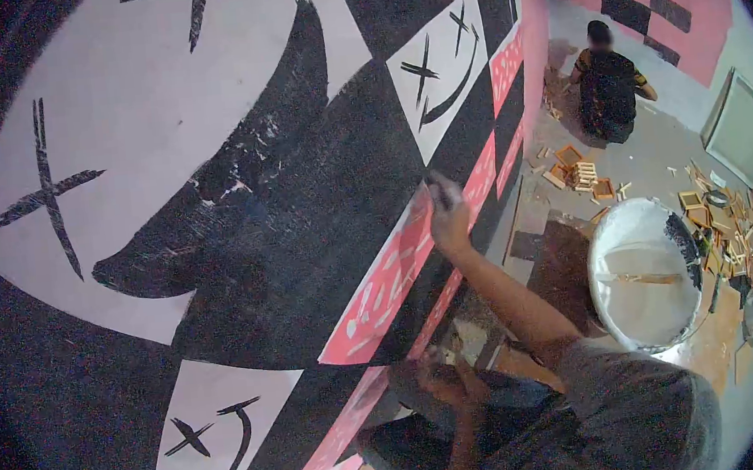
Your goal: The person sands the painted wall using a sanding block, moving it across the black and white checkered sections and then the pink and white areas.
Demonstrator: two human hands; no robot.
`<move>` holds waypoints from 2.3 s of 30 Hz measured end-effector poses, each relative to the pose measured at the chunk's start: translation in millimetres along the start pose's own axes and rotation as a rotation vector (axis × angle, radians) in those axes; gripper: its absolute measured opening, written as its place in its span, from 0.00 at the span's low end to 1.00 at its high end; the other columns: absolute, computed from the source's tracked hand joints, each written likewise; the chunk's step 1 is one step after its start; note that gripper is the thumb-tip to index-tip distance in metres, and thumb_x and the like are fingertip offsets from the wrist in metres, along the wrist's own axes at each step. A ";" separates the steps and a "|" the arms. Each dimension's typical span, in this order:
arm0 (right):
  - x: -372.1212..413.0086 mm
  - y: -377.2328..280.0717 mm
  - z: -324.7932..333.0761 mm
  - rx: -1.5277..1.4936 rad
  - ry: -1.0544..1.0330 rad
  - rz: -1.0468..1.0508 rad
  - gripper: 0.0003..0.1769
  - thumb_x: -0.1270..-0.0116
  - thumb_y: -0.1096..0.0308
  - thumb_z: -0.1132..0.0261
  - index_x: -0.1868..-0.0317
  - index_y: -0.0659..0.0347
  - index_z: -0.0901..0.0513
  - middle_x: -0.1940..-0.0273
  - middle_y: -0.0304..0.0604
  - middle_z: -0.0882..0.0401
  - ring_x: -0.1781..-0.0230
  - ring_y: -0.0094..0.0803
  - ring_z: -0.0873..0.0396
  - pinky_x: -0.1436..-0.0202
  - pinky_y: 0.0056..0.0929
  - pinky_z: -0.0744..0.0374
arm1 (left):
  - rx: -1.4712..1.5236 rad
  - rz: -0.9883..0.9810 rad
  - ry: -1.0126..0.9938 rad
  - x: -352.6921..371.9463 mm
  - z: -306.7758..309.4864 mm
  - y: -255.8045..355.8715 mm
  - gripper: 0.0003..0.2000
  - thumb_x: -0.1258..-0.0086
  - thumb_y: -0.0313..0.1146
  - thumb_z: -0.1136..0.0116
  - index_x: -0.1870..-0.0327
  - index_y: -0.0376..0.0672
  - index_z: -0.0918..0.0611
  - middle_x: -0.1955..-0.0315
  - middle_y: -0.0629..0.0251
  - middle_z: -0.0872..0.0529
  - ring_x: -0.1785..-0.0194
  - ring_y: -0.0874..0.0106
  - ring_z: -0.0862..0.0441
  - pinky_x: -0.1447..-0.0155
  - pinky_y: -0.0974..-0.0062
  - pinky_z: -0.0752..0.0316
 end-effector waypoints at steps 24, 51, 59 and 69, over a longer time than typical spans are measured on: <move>38.6 22.2 -47.1 -0.052 -0.267 0.192 0.24 0.31 0.66 0.46 0.35 0.59 0.29 0.36 0.48 0.30 0.36 0.37 0.31 0.29 0.39 0.39 | -0.435 0.196 -0.102 -22.0 66.3 28.9 0.29 0.33 0.41 0.41 0.38 0.34 0.37 0.48 0.51 0.29 0.46 0.59 0.29 0.39 0.59 0.35; 195.4 12.5 -112.3 -0.103 -0.040 -0.049 0.26 0.37 0.71 0.45 0.37 0.66 0.27 0.33 0.48 0.30 0.27 0.42 0.40 0.27 0.51 0.63 | -0.390 0.334 0.267 -33.2 189.7 52.5 0.31 0.29 0.48 0.46 0.36 0.36 0.42 0.48 0.53 0.34 0.44 0.63 0.35 0.37 0.58 0.40; 121.2 -28.8 -54.1 0.343 -0.049 0.086 0.27 0.30 0.68 0.49 0.30 0.60 0.35 0.42 0.48 0.24 0.47 0.38 0.25 0.42 0.39 0.37 | -0.443 0.245 0.245 -11.9 217.9 30.2 0.30 0.28 0.45 0.46 0.36 0.35 0.42 0.48 0.52 0.32 0.45 0.62 0.34 0.37 0.62 0.38; 102.1 -23.1 -74.4 -0.049 -0.286 -0.608 0.42 0.40 0.66 0.42 0.26 0.63 0.47 0.33 0.52 0.35 0.34 0.36 0.36 0.35 0.49 0.45 | -0.567 0.113 0.300 -15.3 234.7 13.5 0.32 0.29 0.46 0.45 0.35 0.34 0.43 0.48 0.49 0.30 0.50 0.62 0.28 0.44 0.62 0.31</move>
Point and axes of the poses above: each hand's wrist, its own x-axis away from the middle knuckle, its own z-axis out of the back of the hand, y = z × x, the point moved 8 cm from there along -x, towards the middle knuckle
